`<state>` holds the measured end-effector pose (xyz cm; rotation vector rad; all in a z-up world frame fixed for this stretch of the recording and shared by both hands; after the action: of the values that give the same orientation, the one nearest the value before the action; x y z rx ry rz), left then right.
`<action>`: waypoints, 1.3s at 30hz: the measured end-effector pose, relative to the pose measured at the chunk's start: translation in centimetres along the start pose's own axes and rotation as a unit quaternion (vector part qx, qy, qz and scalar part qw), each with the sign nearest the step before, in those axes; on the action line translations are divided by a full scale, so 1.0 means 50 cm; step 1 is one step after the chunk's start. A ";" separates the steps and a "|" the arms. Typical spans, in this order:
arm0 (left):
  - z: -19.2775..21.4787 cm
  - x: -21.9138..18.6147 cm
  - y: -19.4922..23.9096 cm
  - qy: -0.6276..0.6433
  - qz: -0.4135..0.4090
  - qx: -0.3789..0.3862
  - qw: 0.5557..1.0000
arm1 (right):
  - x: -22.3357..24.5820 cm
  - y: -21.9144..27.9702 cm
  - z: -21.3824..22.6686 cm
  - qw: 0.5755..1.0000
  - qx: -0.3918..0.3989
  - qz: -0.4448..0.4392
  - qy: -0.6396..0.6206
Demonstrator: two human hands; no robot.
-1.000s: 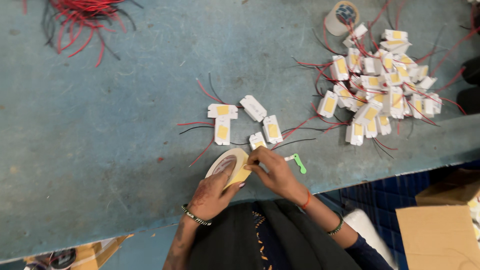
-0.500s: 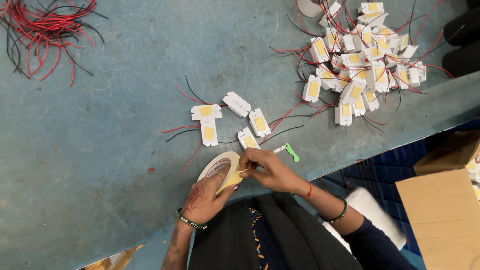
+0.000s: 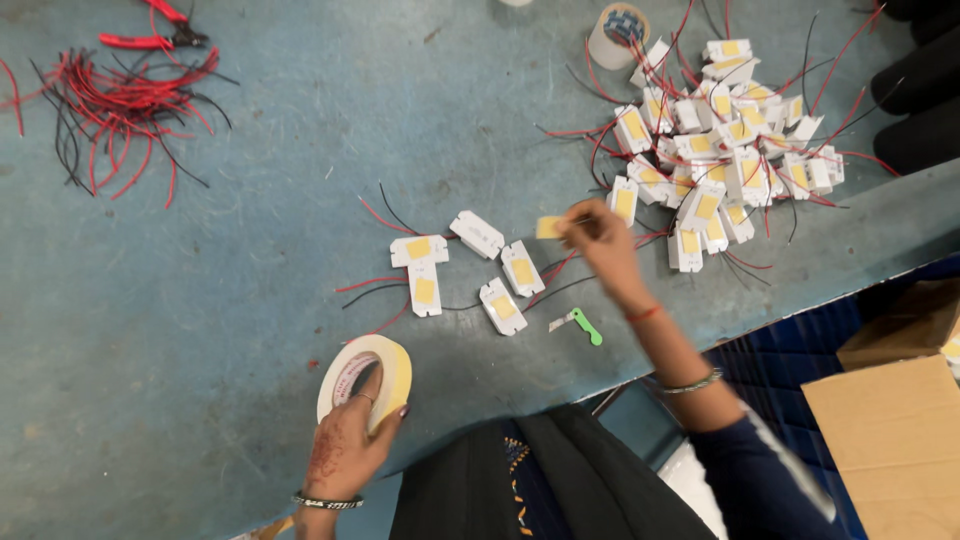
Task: The person applies pieces of yellow tape to small white LED modules on a workbench. They repeatedly tear tape from a roll, place it on each module, and set the finished units aside. Another person is visible in the background cutting wires.
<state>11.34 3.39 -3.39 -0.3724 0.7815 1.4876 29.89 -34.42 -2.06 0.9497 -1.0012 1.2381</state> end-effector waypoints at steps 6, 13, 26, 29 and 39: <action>-0.012 -0.006 -0.002 0.024 0.007 -0.035 0.999 | 0.005 -0.053 -0.180 0.985 0.134 0.078 0.070; -0.016 0.037 0.010 0.010 0.035 -0.024 0.999 | 0.086 -0.092 -0.286 0.853 0.392 0.248 0.239; -0.032 0.034 0.019 0.024 0.086 -0.022 0.996 | 0.045 -0.108 -0.391 0.750 0.541 0.247 0.290; -0.039 0.043 0.021 0.032 0.089 -0.032 0.995 | 0.039 -0.110 -0.394 0.761 0.509 0.258 0.307; 0.016 0.054 0.021 -0.078 0.000 -0.211 0.974 | 0.048 -0.143 -0.375 0.789 0.422 0.345 0.285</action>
<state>10.23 6.04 -4.35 -0.5654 0.3356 1.6590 38.63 -16.55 -5.46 0.7528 -0.2341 2.5377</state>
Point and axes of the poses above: each hand's wrist, its own y-axis away from the middle knuckle, its own z-axis out of the back of the hand, x = y × z, the point moved 10 cm from there along -y, towards the middle knuckle, and after that the axes turned 2 degrees about -x, right-handed, at the moved point
